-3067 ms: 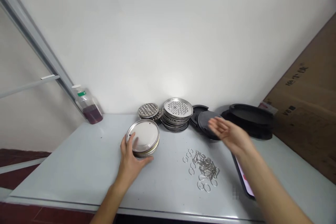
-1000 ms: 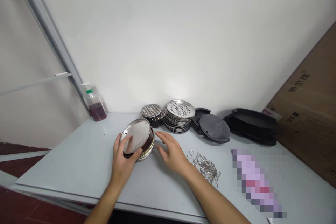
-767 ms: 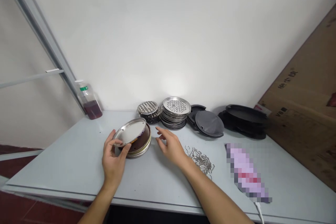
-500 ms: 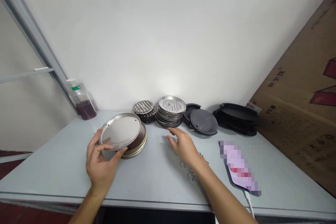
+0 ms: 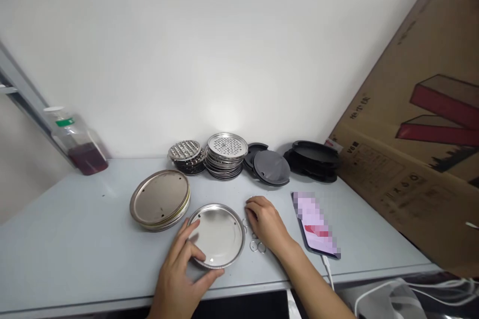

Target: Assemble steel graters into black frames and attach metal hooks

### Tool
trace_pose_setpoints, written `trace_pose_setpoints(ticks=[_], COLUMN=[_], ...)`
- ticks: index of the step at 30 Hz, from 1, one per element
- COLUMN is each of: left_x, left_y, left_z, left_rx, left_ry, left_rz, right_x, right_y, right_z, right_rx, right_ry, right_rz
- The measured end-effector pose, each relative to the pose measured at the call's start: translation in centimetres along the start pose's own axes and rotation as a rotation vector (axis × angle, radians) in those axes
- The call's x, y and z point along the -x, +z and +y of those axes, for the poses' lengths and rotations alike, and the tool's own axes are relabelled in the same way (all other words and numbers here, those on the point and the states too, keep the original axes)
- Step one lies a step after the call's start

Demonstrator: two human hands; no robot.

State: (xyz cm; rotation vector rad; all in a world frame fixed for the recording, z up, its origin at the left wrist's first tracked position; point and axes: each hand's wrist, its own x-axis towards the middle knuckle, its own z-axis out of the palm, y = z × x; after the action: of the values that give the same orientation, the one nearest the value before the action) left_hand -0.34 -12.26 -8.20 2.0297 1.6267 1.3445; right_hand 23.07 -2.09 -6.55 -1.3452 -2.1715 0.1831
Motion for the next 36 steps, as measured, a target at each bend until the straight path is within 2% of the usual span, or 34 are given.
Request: trace_pose_setpoints(ticks=[6, 13, 21, 30, 36], left_x=[-0.4, -0.2, 0.1, 0.0, -0.1], left_y=[0.6, 0.6, 0.3, 0.4, 0.4], left_z=[-0.6, -0.8, -1.2, -1.1, -0.8], left_rx=[-0.148, -0.234, -0.284, -0.295, -0.298], left_ry=[0.001, 0.053, 0.036, 0.115, 0.124], left_rz=[-0.021, -0.023, -0.065, -0.104, -0.096], right_x=[0.5, 0.5, 2.7, 3.4, 3.7], right_y=[-0.3, -0.4, -0.6, -1.0, -0.8], right_z=[0.5, 0.0, -1.5, 0.2, 1.2], right_rx=[0.097, 0.071, 0.098, -0.028, -0.087], right_ry=[0.032, 0.121, 0.046, 0.061, 0.216], right_rz=[0.129, 0.0, -0.06, 0.069, 0.229])
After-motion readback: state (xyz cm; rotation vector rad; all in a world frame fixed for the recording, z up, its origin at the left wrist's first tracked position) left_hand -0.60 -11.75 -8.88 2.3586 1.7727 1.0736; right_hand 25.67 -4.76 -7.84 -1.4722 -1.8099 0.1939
